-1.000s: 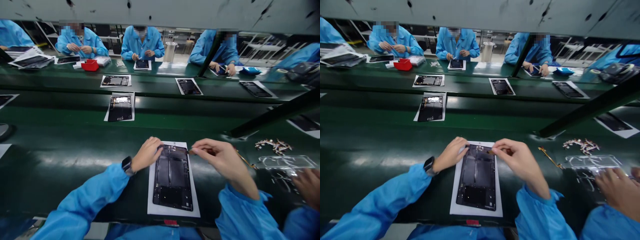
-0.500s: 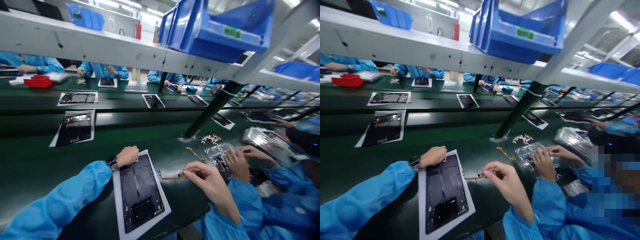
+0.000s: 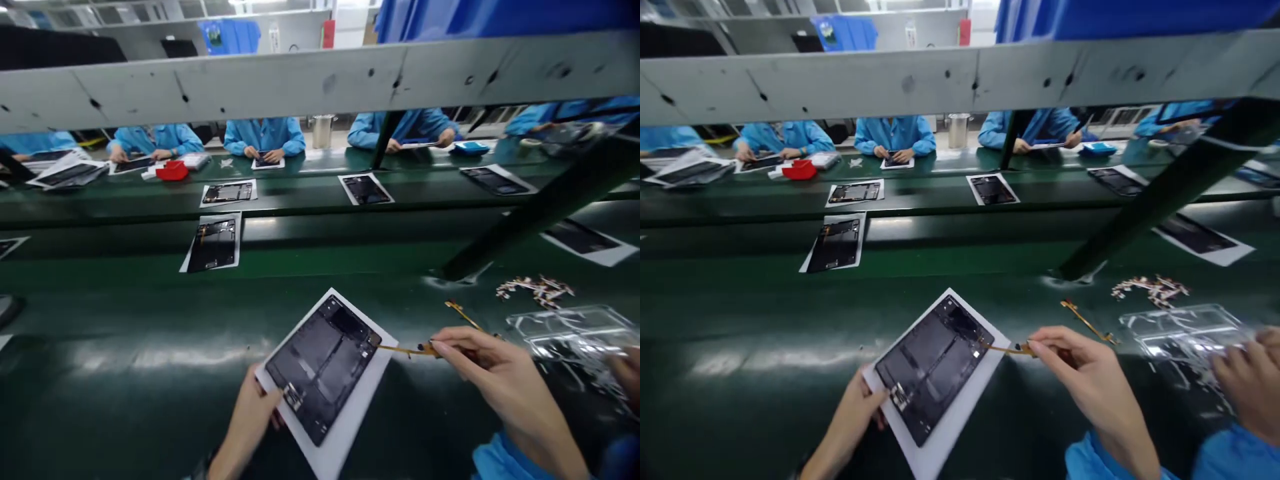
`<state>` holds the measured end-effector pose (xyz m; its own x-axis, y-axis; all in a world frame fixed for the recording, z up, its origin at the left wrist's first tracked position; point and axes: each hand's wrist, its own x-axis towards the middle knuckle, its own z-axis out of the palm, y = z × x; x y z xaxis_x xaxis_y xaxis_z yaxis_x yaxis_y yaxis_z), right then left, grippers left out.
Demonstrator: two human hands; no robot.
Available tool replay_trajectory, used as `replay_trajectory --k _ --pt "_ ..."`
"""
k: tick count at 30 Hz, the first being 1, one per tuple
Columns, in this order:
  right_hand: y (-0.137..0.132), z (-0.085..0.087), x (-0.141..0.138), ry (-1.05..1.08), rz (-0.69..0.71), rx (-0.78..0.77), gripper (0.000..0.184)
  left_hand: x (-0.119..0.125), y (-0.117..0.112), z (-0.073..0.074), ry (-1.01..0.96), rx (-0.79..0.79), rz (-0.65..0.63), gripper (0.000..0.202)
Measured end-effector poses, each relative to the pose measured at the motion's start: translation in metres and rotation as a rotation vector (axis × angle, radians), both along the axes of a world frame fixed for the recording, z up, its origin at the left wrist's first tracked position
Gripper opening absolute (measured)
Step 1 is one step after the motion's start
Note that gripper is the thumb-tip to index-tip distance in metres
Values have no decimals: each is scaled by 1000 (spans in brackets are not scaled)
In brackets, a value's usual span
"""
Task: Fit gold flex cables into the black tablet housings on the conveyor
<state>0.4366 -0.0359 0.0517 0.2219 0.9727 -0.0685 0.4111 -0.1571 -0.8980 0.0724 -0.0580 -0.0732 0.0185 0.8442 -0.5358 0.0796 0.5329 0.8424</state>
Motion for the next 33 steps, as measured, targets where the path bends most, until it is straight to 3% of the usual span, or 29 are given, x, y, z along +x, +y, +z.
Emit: replay_trajectory --k 3,6,8,11,12,14,17,19,22,25,28,33 --pt "2 4 -3 -36 16 -17 30 21 -51 1 -113 -156 -198 52" --pt "-4 13 0 -82 30 8 26 21 -62 22 -1 -215 -497 42" --pt "-8 20 -1 -113 66 34 24 12 -52 41 257 -66 -632 34" --pt "-9 33 -13 -149 248 25 21 4 -23 71 551 342 -638 24" --pt "-7 37 -21 -157 322 14 21 6 -11 81 534 459 -618 22" --pt "1 43 -40 -167 446 -18 23 16 12 99 362 605 -612 39" --pt "19 45 -65 -149 533 -59 26 43 39 115 43 626 -713 70" --pt "32 39 -74 -110 534 -58 25 58 48 113 -42 584 -756 71" --pt "47 22 -77 -49 492 -60 24 67 45 95 93 644 -718 61" --pt "55 0 -78 20 481 -96 25 60 31 66 351 840 -638 56" --pt "61 -18 -86 25 515 -115 22 50 19 44 557 1044 -661 44" --pt "72 -41 -105 -160 615 -107 13 40 10 31 730 1319 -735 22"
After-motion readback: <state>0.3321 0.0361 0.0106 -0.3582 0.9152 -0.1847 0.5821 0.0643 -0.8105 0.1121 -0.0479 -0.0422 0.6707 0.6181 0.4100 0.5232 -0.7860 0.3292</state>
